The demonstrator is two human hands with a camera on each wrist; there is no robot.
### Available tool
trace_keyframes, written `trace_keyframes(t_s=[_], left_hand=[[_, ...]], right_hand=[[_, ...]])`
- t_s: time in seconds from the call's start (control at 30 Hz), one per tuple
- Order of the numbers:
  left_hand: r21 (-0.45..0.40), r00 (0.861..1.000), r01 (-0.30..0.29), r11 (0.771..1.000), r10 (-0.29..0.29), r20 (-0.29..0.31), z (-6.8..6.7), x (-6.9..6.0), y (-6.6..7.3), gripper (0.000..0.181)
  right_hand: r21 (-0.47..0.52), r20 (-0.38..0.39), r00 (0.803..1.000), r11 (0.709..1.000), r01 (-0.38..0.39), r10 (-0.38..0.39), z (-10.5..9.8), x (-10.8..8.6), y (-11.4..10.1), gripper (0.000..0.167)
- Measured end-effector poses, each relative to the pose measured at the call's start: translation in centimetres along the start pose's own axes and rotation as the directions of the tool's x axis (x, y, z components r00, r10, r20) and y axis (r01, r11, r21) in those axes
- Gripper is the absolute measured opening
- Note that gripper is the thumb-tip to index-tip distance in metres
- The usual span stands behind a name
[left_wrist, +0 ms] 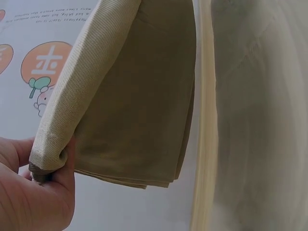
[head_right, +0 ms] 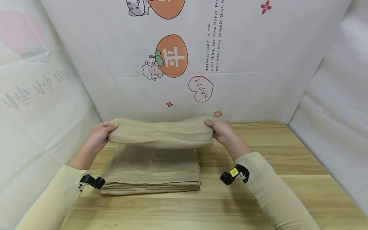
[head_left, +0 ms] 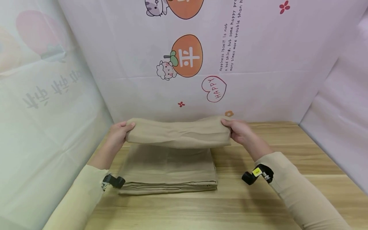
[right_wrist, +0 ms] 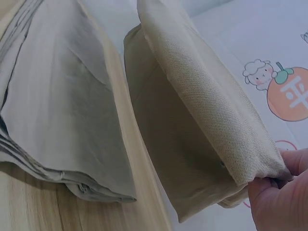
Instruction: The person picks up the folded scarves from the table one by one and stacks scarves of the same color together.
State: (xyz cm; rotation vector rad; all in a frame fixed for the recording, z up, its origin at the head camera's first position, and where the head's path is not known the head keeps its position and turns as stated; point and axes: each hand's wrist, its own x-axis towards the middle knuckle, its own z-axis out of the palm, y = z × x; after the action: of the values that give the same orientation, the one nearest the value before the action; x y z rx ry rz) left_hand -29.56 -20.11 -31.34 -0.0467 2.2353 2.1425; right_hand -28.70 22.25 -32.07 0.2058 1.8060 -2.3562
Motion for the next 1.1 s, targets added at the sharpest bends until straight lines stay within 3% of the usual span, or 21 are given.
trace_keyframes(t_s=[0.37, 0.63, 0.83, 1.1], left_hand=[[0.002, 1.000, -0.016, 1.000, 0.016, 0.022, -1.8, -0.9, -0.6, 0.055], [0.007, 1.000, -0.012, 1.000, 0.012, 0.016, -2.8, -1.8, -1.1, 0.052], [0.002, 1.000, -0.001, 1.000, 0.001, 0.031, -3.7, -2.2, -1.7, 0.048], [0.056, 1.000, 0.025, 0.998, -0.024, -0.003, -4.2, -2.3, -3.0, 0.052]], right_hand=[[-0.048, -0.011, 1.000, 0.999, -0.004, 0.004, 1.4, -0.1, 0.7, 0.012], [-0.099, 0.005, 1.000, 0.995, -0.011, 0.012, 2.1, -0.1, 1.7, 0.024], [-0.093, 0.008, 1.000, 0.995, -0.024, 0.025, 2.5, -0.1, 2.6, 0.022], [-0.117, 0.031, 0.999, 0.992, -0.041, 0.045, 2.7, -0.4, 3.8, 0.022]])
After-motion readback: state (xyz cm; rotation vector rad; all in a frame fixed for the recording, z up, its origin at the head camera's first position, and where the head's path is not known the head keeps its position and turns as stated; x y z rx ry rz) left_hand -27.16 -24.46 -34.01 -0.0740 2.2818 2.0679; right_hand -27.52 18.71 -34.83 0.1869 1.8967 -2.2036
